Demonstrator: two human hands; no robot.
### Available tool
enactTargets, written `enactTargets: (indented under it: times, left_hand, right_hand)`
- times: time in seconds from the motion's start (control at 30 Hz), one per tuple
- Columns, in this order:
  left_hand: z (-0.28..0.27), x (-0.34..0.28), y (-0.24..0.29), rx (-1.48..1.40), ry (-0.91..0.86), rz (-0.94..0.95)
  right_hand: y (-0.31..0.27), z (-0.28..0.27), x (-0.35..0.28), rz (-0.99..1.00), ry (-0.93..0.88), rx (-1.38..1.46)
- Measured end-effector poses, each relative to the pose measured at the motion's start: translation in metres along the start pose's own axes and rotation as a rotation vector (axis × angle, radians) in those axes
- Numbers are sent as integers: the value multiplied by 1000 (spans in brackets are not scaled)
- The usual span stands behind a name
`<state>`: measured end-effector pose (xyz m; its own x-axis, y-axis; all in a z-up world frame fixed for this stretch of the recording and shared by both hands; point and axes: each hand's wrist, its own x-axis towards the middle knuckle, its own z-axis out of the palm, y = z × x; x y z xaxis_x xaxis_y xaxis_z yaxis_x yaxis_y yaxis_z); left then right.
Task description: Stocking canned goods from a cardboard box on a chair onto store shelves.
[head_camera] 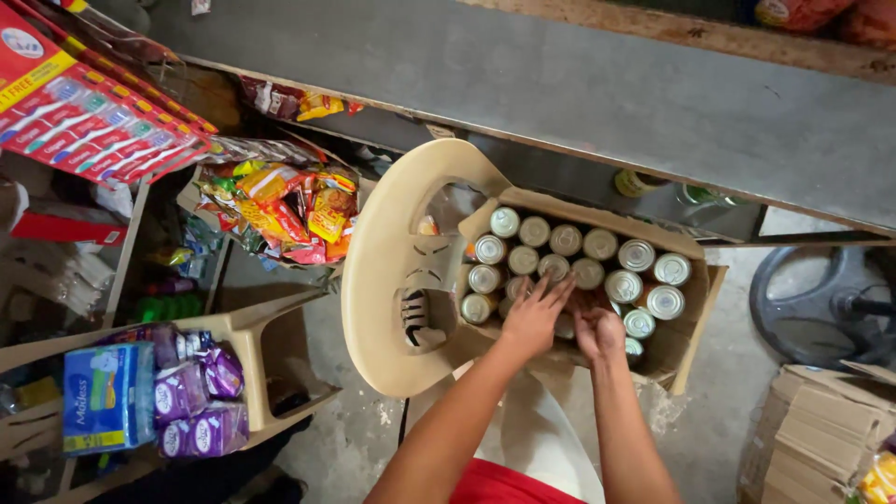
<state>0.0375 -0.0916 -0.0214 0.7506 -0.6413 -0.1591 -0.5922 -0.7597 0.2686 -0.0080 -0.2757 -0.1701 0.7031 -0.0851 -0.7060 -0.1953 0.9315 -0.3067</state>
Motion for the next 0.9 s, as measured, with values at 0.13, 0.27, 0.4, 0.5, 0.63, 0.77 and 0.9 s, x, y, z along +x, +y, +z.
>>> enactTargets:
  times: [0.13, 0.27, 0.4, 0.5, 0.63, 0.77, 0.9]
  left_hand:
    - [3, -3, 5, 19, 9, -9]
    - [9, -4, 10, 1, -14, -25]
    - [-23, -4, 21, -19, 39, -20]
    - [-48, -4, 37, 48, 168, 53]
    - [11, 11, 51, 1, 207, 121]
    - [21, 10, 55, 76, 113, 99]
    - [7, 5, 54, 186, 84, 97]
  right_hand:
    - [-9, 19, -19, 5, 14, -130]
    - [-16, 52, -58, 20, 52, -245]
    - [-16, 23, -62, -108, 89, -183]
    - [-26, 20, -59, -198, 41, -127]
    - [-29, 18, -61, -189, 39, -125]
    - [-40, 30, -84, -171, 23, -146]
    - [-59, 12, -78, -127, 28, -87]
